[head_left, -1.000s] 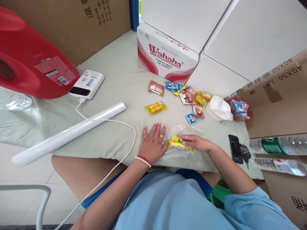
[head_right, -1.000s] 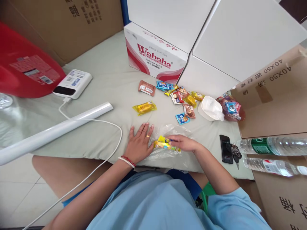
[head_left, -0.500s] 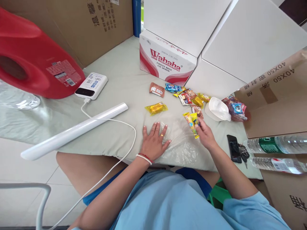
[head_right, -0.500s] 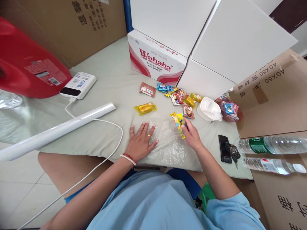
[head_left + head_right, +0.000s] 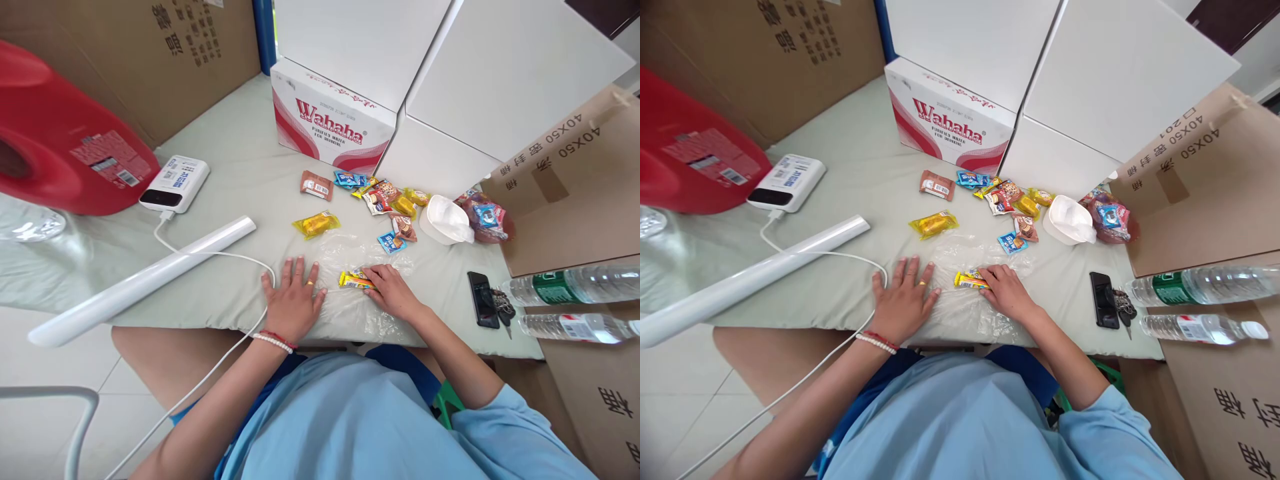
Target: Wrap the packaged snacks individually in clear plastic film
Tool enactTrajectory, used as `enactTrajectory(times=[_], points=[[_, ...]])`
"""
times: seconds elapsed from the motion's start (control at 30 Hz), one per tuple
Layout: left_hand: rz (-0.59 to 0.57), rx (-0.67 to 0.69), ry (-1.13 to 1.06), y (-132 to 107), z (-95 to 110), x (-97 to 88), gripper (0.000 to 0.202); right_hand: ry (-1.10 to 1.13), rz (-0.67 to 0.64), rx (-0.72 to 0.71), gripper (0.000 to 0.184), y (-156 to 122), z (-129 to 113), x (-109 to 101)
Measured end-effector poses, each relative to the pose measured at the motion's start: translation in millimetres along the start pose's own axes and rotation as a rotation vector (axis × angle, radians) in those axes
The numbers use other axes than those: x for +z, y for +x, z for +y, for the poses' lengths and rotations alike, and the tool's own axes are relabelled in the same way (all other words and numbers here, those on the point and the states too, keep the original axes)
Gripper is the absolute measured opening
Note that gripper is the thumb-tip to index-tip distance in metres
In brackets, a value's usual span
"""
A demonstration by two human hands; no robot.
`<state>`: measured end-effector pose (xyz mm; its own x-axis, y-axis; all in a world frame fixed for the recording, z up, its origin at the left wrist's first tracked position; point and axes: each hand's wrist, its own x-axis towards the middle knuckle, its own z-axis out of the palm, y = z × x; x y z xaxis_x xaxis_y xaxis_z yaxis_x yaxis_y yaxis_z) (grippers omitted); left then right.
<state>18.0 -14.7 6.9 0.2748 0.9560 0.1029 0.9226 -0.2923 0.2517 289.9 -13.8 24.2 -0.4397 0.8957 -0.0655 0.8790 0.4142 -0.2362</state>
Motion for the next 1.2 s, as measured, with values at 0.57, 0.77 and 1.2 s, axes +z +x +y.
enactTrajectory(times=[0.57,0.77,1.2], points=[[-0.122,0.281,-0.097,-2,-19,11.0,0.094,0.267,0.191,0.174,0.041,50,50,-50],[-0.140,0.285,-0.107,0,-18,7.0,0.091,-0.216,0.109,0.223,0.035,172,63,-75],[-0.143,0.272,-0.139,-1,-20,5.2,0.091,-0.377,0.157,0.103,0.040,203,58,-89]])
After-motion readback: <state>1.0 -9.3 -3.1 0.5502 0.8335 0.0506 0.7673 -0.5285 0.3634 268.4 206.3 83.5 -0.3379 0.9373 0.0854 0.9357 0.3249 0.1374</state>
